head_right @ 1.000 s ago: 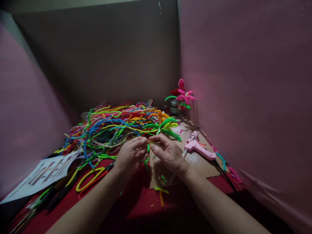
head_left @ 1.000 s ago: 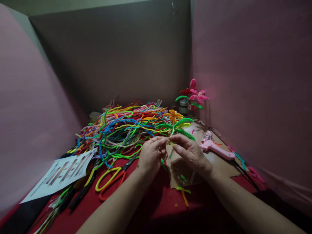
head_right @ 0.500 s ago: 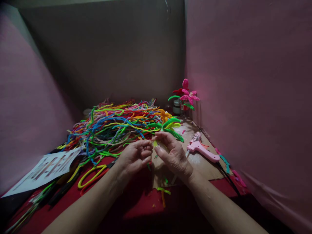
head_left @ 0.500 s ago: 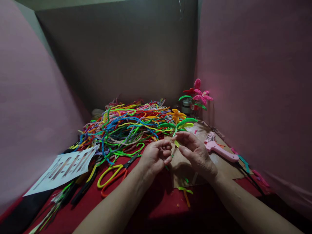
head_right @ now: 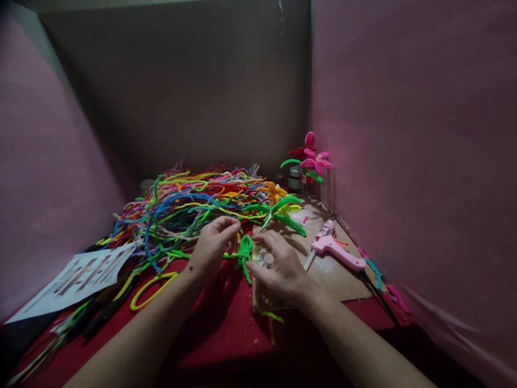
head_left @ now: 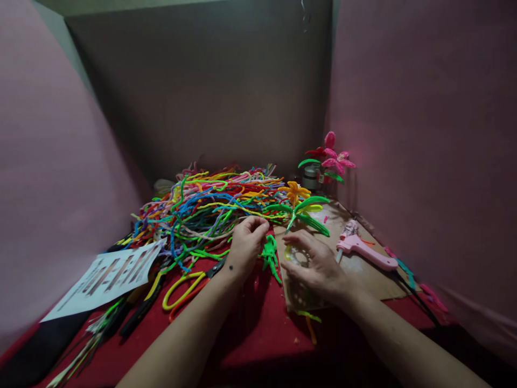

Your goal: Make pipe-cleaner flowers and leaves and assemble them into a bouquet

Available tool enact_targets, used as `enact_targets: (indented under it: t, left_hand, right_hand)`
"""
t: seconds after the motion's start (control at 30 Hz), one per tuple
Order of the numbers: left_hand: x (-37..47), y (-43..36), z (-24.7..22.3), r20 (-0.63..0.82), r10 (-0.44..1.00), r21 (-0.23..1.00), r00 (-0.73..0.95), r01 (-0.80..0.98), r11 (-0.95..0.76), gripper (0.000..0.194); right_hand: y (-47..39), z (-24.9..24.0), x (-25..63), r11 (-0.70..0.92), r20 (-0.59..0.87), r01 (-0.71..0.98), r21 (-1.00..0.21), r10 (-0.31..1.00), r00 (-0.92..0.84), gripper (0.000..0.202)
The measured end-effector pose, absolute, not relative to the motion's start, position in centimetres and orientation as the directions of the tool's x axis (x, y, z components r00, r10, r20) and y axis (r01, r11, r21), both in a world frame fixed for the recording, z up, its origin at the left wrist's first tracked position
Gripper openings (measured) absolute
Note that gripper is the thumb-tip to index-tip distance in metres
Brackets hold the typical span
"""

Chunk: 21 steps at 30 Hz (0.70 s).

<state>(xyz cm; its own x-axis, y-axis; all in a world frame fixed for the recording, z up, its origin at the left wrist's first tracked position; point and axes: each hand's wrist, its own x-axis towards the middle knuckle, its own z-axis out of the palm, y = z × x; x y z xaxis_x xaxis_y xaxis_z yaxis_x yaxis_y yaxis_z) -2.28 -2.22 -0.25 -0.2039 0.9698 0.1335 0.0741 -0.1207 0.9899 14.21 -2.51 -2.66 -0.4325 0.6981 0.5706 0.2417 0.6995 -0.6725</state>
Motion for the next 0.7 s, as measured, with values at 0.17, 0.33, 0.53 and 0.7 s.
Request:
enact_targets:
  t: [0.17, 0.33, 0.53, 0.7]
  left_hand:
    - [-1.2, -0.5, 0.5, 0.233, 0.969, 0.834, -0.081, 0.529, -0.156, 0.016]
    - [0.4, 1.2, 0.4, 0.088, 0.995, 0.792, -0.05, 0.61, -0.039, 0.017]
    - [0.2, 1.9, 0.0, 0.015, 0.999, 0.897, -0.043, 0.441, 0.005, 0.018]
    - [0.4, -0.3, 0.5, -0.002, 1.0, 0.984, -0.004, 0.176, 0.002, 0.022]
  right_hand:
    - [-2.4, -3.8, 14.1, 0.702, 0.417, 0.483, -0.524, 0.705, -0.574, 0.033]
    - [-2.3, -4.2, 14.3, 0.69, 0.402, 0.51, -0.513, 0.719, -0.567, 0.033]
    - [-1.2, -4.0, 14.2, 0.572, 0.46, 0.361, -0.737, 0.815, -0.352, 0.009]
    - [0.5, -3.2, 14.1, 0.161, 0.187, -0.175, -0.971, 0.972, -0.143, 0.025]
